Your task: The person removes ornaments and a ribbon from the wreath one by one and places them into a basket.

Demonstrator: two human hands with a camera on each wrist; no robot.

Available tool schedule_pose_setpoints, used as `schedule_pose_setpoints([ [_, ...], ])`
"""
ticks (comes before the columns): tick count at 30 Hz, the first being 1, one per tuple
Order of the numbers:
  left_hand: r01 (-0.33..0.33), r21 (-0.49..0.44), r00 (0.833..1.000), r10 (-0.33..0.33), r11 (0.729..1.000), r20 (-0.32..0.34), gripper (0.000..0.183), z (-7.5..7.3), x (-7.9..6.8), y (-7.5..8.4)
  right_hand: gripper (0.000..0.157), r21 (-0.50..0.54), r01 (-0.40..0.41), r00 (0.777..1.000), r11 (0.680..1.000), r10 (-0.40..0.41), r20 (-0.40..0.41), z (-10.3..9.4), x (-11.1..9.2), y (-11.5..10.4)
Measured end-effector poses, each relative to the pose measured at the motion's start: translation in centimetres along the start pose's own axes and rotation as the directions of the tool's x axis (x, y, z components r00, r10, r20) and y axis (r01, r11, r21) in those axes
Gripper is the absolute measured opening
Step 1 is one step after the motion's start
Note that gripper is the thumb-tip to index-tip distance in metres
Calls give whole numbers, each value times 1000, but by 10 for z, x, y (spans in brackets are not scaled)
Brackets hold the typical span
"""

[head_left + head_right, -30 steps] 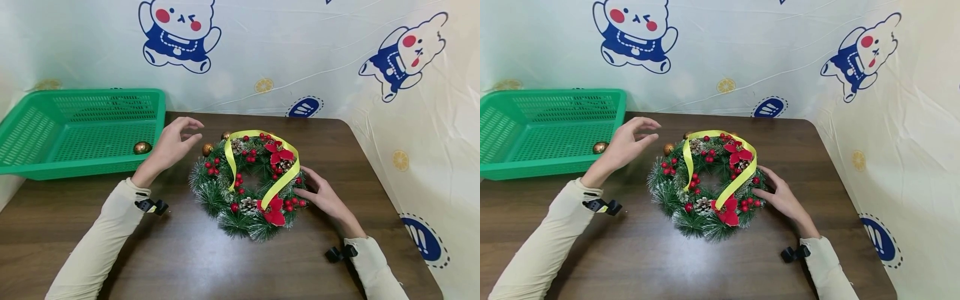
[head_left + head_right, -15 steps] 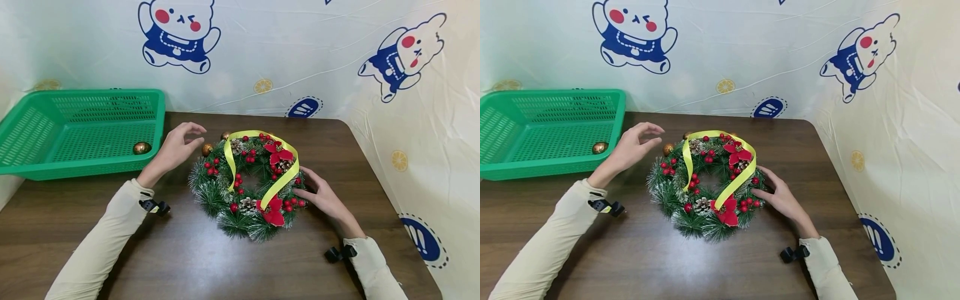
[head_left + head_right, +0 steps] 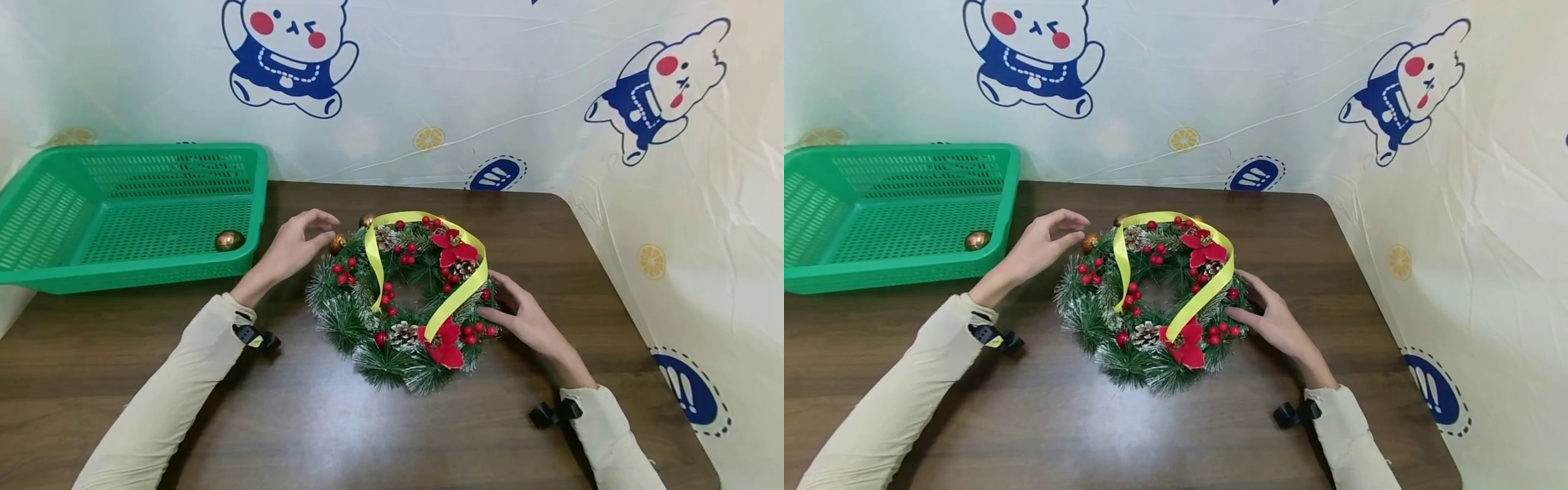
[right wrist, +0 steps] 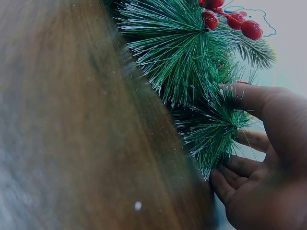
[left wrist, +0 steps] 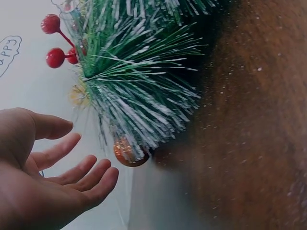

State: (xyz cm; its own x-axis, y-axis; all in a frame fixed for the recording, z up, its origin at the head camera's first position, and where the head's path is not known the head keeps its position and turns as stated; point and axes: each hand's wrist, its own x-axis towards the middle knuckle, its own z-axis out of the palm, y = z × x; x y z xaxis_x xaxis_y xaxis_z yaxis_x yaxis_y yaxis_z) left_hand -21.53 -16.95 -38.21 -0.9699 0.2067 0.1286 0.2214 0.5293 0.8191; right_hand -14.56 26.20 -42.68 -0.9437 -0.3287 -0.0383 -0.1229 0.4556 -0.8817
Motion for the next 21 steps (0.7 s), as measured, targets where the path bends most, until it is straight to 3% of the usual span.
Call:
schedule_pose_setpoints([
  [21,53,-66,995,-48,996,86,35,12,4,-21,65,13,10,1000,1000,-10,7,0,0,1],
])
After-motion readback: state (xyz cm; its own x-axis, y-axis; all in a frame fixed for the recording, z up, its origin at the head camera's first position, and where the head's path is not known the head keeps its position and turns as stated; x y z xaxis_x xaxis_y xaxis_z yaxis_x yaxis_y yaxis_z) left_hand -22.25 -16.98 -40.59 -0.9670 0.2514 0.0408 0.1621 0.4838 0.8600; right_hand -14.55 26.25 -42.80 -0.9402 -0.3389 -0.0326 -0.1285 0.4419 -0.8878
